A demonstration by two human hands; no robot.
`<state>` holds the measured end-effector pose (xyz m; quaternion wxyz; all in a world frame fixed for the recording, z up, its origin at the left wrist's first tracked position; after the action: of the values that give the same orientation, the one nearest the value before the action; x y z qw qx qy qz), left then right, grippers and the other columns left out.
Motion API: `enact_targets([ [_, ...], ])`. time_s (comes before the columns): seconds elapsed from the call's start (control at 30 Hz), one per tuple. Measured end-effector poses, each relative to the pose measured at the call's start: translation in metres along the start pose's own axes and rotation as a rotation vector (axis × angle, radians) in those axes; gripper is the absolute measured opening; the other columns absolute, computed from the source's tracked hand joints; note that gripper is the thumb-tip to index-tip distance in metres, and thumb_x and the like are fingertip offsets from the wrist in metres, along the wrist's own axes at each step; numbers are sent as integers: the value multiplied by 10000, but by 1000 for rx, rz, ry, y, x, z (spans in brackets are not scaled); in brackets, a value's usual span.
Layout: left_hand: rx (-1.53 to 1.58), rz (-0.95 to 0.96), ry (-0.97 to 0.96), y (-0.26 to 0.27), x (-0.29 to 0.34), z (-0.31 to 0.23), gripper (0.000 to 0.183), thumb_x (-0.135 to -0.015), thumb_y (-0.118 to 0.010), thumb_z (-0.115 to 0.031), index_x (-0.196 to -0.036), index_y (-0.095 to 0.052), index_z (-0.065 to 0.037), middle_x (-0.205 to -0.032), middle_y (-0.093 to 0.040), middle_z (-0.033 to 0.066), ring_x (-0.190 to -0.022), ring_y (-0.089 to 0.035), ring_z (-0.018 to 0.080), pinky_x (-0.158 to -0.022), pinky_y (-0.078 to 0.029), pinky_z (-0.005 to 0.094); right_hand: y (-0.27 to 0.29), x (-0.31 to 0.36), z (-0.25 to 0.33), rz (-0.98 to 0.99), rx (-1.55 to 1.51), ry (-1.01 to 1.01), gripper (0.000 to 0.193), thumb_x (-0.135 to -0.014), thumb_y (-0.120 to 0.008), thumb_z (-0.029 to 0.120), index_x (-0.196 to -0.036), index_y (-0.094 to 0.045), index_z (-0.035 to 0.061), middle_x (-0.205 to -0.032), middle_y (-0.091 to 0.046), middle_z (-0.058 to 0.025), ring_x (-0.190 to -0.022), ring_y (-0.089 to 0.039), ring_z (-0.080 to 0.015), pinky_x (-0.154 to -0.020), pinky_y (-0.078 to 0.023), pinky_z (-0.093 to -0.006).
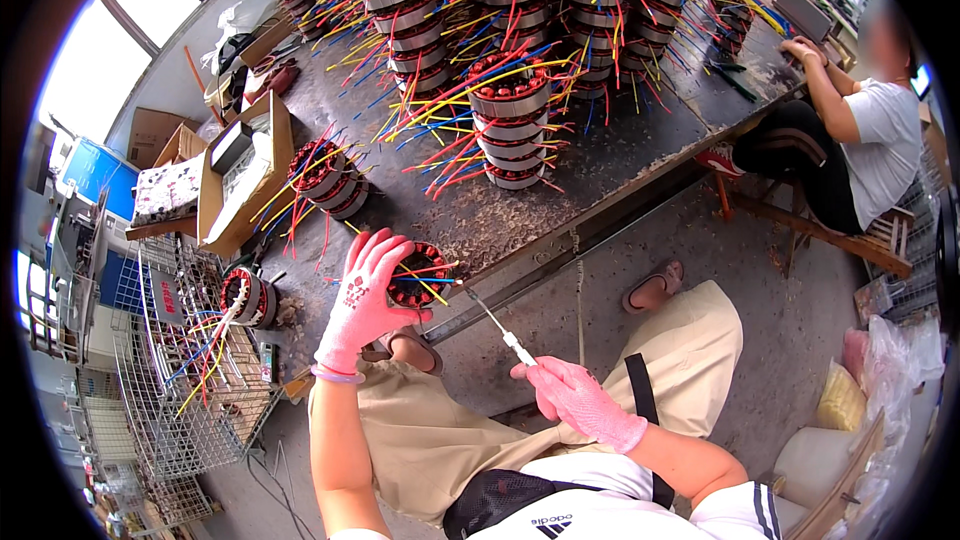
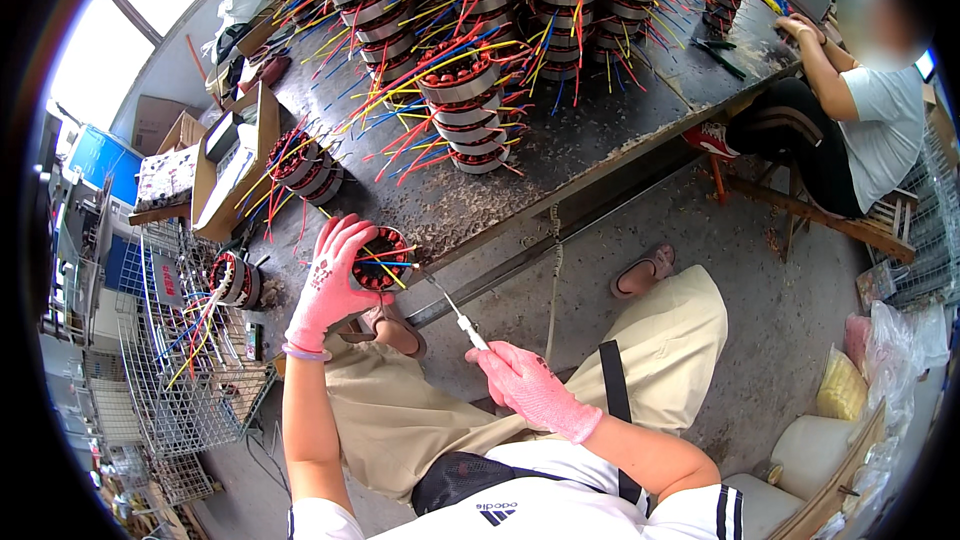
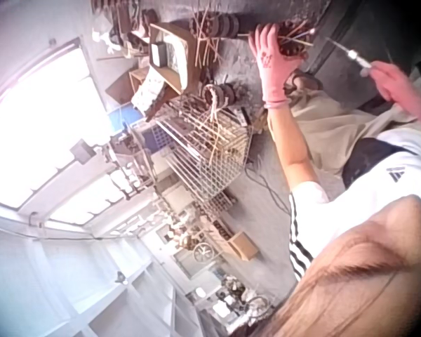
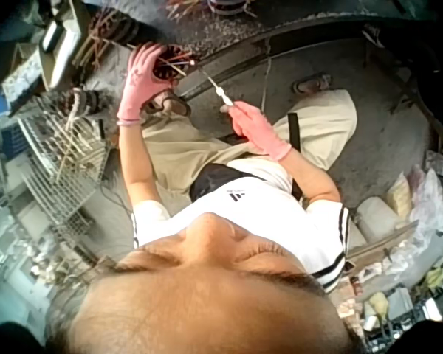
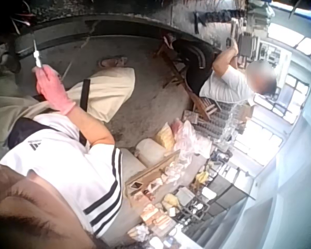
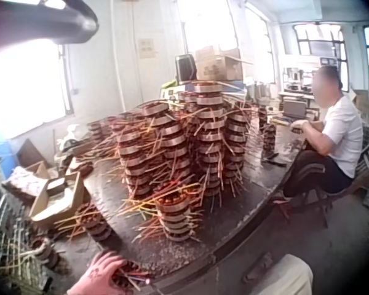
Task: The person uses a small lighter tool to burn the ends of wires on motor stators, then places the finished components into stacks.
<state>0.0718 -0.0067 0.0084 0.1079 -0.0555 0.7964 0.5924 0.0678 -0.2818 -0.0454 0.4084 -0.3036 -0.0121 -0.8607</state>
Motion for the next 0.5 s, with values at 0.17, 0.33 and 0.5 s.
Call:
enact_targets([
  [0.17, -10, -10, -13, 0, 0, 0, 922, -508, -895, -353, -1310, -535, -78, -1349, -535, 134, -1359, -409, 356, -1183, -255, 522, 0, 1, 1, 0, -2, -5, 319, -1040, -452, 263, -1167, -638, 37, -590, -457, 21, -518, -389, -53, -484, -319, -232],
  [0.33, 0, 8, 12, 0, 1, 1, 916, -511, -893, -323, -1314, -537, -66, -1370, -528, 141, -1381, -393, 353, -1198, -230, 513, 0, 1, 2, 3, 15, -10, 319, -1040, -449, 259, -1172, -635, 35, -600, -457, 23, -525, -393, -51, -486, -321, -229],
  [0.5, 1, 8, 10, -2, 1, 1, 917, -514, -893, -328, -1317, -534, -67, -1371, -527, 142, -1381, -392, 355, -1197, -229, 515, 0, 2, 3, -2, -21, -11, 317, -1038, -451, 250, -1162, -636, 26, -621, -462, 21, -531, -401, -51, -487, -326, -233],
])
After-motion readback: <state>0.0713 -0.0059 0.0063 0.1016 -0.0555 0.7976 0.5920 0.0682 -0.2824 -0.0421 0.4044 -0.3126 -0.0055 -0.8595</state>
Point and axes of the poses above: each hand's wrist, its own x-axis away from the middle knuckle, its own y-axis out of the back of the hand, z = x × y, the point moved 6 cm from there along -x, towards the middle knuckle
